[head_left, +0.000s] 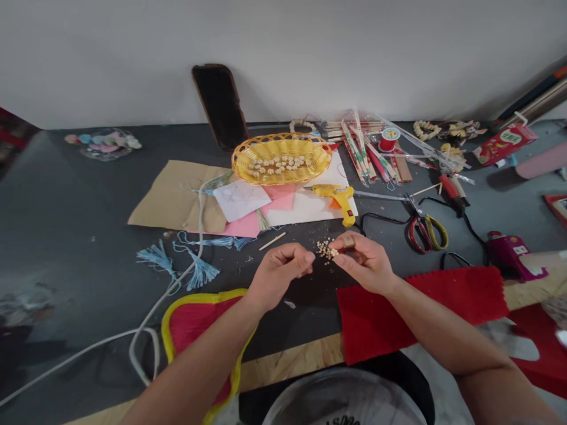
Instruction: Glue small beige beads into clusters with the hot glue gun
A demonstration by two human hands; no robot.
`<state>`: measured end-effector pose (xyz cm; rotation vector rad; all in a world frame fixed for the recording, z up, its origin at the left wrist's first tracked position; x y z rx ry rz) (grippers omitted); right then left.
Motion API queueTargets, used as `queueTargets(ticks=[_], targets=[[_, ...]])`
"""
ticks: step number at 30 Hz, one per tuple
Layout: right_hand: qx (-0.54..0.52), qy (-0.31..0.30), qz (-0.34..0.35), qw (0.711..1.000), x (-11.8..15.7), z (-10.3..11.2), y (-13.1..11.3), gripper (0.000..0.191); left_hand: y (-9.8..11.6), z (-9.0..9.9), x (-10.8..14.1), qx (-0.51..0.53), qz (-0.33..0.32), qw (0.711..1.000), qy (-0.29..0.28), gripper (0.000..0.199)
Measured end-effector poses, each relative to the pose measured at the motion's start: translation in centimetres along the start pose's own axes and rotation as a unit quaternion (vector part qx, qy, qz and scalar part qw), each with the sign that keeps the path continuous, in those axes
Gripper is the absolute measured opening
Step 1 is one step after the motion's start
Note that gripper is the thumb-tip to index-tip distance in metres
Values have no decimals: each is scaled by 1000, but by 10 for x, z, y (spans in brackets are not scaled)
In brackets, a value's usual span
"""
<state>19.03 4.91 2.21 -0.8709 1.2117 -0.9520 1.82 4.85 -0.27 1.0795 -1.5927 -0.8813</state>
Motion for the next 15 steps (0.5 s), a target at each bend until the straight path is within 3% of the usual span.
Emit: queueTargets(ticks=[2,6,10,15], targets=[[-2,1,1,1000,0,0,0,16,1,-3,0,16,10,1000,-5,26],[-7,2,2,1000,-1,1,0,16,-1,-6,1,14,44,999,-20,26],[-8,2,-1,1000,0,2,0,17,-2,-2,-1,13,34,999,1,26],[-9,1,1,1000,0,1,1,17,-3,-1,-1,38,33,999,-13,30]])
Point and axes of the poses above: each hand's wrist, its own x-axis away from the middle knuckle, its own z-axis out of the back of the hand, y = z × x, the point moved 5 cm from there along -x, towards the middle knuckle, and after that the axes turned 12 degrees about y, right-handed, at the moved point
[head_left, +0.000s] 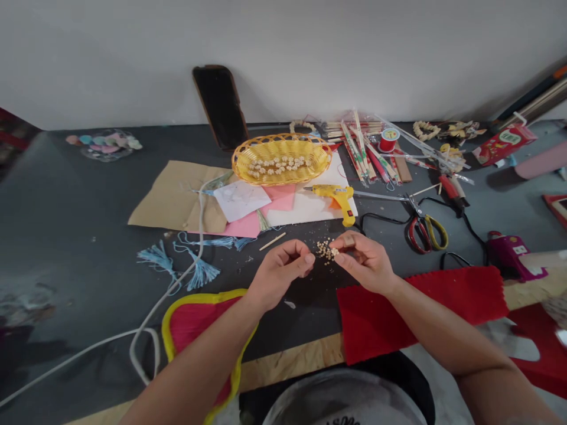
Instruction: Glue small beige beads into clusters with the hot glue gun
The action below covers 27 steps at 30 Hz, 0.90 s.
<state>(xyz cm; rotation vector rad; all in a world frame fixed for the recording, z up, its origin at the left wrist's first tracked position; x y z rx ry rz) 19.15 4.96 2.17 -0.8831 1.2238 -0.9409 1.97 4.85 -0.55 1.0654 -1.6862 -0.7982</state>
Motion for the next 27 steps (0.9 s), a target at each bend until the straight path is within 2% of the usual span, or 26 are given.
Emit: queueTargets(ticks=[8,15,22,27], targets=[[8,5,-11,1000,1,1,0,16,4,0,1,-30,-58,998,15,37],[8,3,-15,1000,1,1,0,16,2,-4,2,-33,-13,999,3,21],[15,5,-11,1000,-1,2,0,15,3,2,-1,-4,-7,1000,21,25],[33,23,-21,999,0,7,5,14,6,7,-4,-21,-47,997,49,30]])
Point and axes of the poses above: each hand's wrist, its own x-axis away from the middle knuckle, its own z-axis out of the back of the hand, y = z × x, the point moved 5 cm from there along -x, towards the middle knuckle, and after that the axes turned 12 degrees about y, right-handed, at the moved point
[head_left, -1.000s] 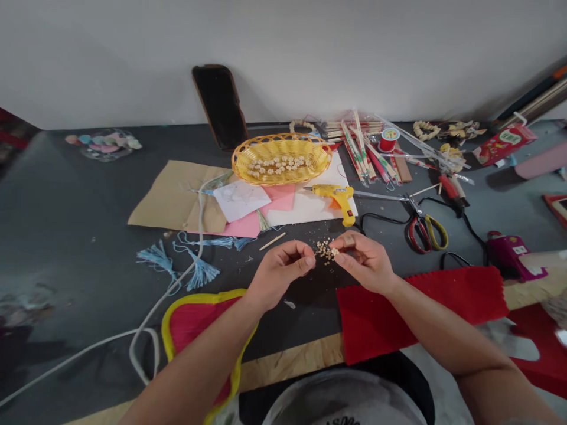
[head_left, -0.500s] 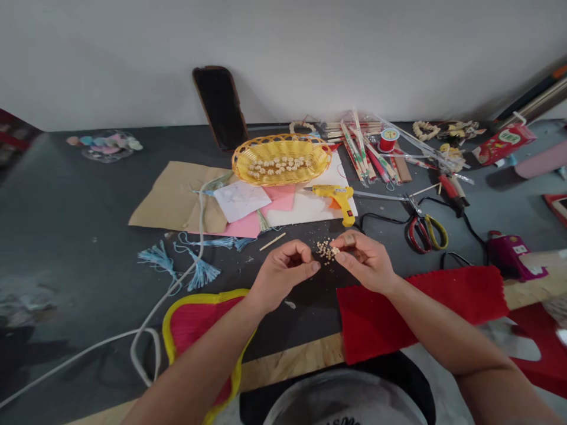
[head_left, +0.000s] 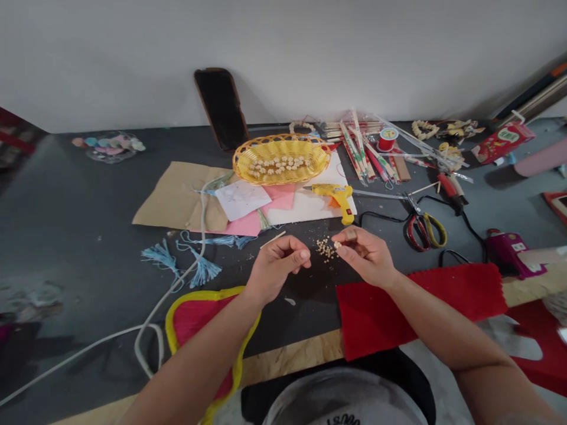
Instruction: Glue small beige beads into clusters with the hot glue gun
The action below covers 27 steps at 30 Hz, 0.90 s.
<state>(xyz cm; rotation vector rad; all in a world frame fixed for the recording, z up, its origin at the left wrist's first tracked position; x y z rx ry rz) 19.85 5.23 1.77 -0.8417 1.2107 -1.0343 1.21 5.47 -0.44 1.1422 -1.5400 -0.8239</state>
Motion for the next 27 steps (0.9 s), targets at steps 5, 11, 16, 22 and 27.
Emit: queueTargets(ticks=[5,11,16,22,27], targets=[[8,11,4,1000,-1,1,1,16,1,-1,-1,-26,-27,999,-16,43],[33,19,40,999,-5,2,-6,15,0,-3,-2,18,26,999,-24,38],[54,18,122,991,-7,-1,-19,11,-1,-2,-1,10,29,999,-20,30],[57,-25,156,986,-2,-12,-21,14,-3,-11,8,-5,41,995,-92,24],[52,-45,171,983,2,-18,-21,16,-4,-14,9,-6,45,993,-109,24]])
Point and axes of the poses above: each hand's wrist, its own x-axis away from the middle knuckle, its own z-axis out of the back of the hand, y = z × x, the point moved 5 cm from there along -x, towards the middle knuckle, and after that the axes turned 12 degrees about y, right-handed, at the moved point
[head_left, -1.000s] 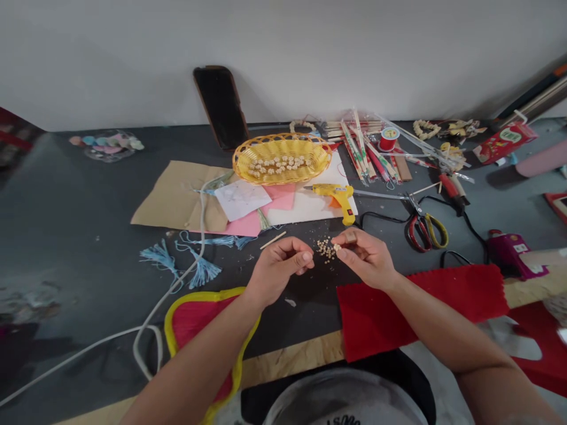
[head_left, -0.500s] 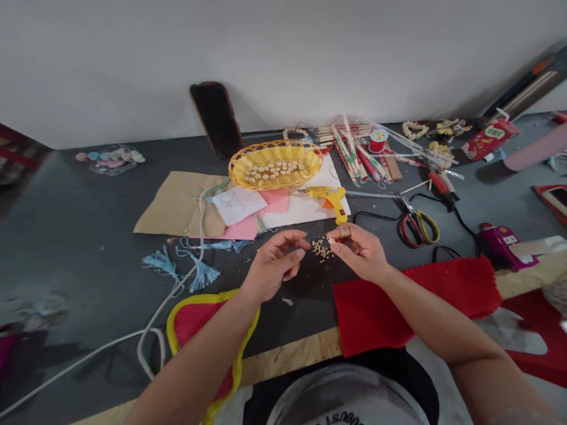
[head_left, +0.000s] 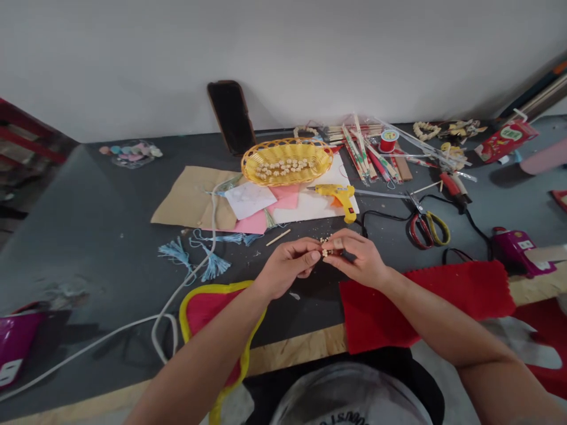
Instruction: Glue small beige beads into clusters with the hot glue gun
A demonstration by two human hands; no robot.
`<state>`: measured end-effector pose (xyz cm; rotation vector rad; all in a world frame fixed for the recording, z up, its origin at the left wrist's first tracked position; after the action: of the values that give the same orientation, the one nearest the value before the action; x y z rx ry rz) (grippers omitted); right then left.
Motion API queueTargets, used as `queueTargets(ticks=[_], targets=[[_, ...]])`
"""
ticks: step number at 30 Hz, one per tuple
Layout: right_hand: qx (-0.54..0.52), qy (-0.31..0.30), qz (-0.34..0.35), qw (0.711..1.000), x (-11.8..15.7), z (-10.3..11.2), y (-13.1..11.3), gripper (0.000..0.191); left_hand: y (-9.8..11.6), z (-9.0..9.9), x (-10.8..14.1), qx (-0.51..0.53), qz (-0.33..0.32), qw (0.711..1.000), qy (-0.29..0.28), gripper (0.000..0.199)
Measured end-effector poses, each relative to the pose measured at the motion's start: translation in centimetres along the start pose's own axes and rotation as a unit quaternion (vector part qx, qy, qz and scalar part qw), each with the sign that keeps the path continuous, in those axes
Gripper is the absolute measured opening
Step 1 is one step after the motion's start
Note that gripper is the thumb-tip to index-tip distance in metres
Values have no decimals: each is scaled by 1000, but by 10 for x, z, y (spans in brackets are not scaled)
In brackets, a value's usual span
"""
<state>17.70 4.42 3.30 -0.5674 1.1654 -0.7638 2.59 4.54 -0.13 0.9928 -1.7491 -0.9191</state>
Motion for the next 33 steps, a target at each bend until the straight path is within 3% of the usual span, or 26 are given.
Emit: queueTargets(ticks=[12,22,33], targets=[[0,-11,11,1000,-1,-2,0,10,-1,-1,-3,-28,-44,999,-10,23],[12,-12,1,1000,0,0,4,19,-4,-1,-4,-22,-22,1000,5,25],[23,27,13,999,-1,2,-2,15,1,-1,-4,-16,-62,998,25,18]])
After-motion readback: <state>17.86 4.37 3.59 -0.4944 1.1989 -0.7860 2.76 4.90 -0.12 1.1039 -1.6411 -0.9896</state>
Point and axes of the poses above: each hand's wrist, its own x-axis away from the middle knuckle, its own z-axis out of the back of the hand, y = z × x, the point moved 5 cm from there along -x, towards the middle knuckle, and after that the axes turned 12 degrees about y, right-handed, at the moved point
